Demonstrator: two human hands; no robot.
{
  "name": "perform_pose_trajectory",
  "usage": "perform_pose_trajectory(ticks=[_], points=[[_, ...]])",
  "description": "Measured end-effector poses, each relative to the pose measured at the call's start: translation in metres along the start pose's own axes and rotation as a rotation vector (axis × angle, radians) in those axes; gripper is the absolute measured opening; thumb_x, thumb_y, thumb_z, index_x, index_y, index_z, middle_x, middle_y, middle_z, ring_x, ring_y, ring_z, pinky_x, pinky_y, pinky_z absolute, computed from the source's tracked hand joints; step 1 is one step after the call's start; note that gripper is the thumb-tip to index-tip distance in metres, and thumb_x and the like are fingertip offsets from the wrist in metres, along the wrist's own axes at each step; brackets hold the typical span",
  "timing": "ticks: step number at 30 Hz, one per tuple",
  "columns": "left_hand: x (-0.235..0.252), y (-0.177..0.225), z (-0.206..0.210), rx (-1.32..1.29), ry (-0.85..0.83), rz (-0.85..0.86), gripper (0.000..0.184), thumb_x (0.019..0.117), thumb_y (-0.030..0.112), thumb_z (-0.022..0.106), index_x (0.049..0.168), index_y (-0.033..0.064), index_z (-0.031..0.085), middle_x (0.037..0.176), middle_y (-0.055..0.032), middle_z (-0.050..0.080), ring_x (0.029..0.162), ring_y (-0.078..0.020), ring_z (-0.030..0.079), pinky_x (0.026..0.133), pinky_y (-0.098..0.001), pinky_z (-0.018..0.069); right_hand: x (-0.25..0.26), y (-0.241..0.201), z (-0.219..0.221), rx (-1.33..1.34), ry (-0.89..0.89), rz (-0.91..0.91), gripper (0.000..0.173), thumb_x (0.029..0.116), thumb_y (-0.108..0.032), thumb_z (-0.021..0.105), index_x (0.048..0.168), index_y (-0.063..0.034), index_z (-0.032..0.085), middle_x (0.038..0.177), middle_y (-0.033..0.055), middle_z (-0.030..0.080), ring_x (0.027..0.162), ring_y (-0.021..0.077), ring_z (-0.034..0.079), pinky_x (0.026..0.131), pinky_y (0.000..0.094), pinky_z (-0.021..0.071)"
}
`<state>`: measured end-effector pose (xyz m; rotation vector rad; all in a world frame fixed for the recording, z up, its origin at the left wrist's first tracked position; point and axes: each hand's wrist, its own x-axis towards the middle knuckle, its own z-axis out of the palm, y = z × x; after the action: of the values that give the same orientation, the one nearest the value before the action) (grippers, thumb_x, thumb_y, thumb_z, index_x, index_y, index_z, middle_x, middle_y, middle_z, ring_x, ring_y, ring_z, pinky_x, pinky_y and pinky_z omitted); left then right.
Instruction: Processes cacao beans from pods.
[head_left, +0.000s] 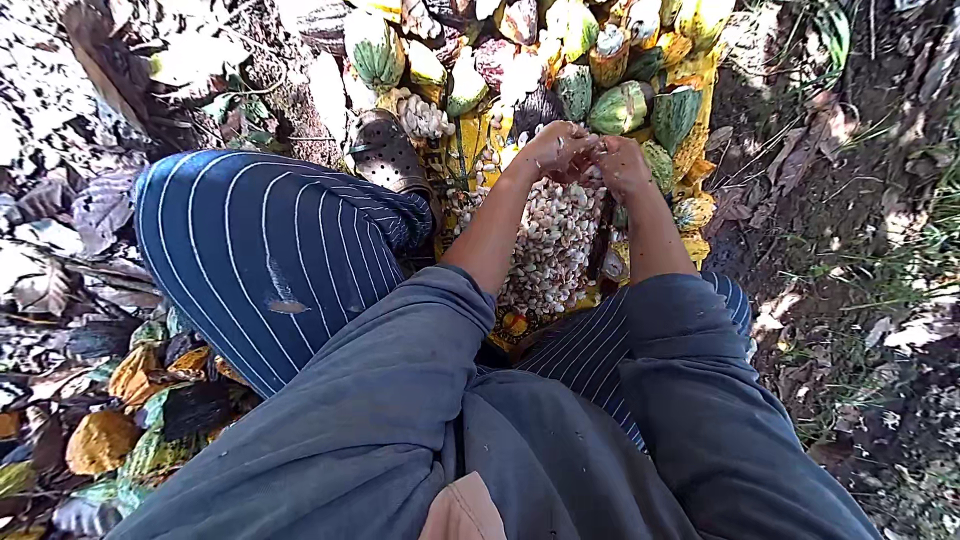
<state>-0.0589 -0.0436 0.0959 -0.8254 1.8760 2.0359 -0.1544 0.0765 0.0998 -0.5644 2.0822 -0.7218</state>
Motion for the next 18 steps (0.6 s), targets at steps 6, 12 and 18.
perform_pose_trajectory(ticks=[6,12,18], points=[[-0.008,0.006,0.025,-0.255,0.134,0.182,0.027,0.1059,0.015,0.057,0.123,-0.0056,0.064,0.1,-0.0128,0.07,0.078,-0.011,0.069,0.074,-0.0266,0.0589,-0.017,-0.012,-0.016,-0.073,0.145,-0.04,0.033,0.1075,-0.013,0.048,0.134,0.0011,0.062,0.129,0.0218,0.064,0.113,0.0258,0.065,0.1,0.043,0.0506],[-0.023,0.027,0.032,0.607,0.217,0.402,0.033,0.0983,0.014,0.062,0.127,-0.001,0.068,0.124,-0.0216,0.067,0.12,-0.0299,0.063,0.108,-0.0415,0.0447,-0.03,-0.014,-0.019,0.119,0.216,-0.04,0.036,0.111,-0.02,0.042,0.134,0.0032,0.057,0.121,0.0181,0.064,0.1,0.0177,0.065,0.09,0.0344,0.0538],[-0.043,0.041,0.048,0.755,0.266,0.338,0.025,0.101,0.009,0.055,0.116,-0.004,0.07,0.122,-0.0216,0.068,0.122,-0.0315,0.063,0.109,-0.043,0.0453,-0.046,-0.017,-0.019,0.109,0.213,-0.05,0.035,0.1111,-0.019,0.041,0.13,0.0052,0.057,0.121,0.0188,0.064,0.101,0.0186,0.068,0.092,0.0352,0.056]])
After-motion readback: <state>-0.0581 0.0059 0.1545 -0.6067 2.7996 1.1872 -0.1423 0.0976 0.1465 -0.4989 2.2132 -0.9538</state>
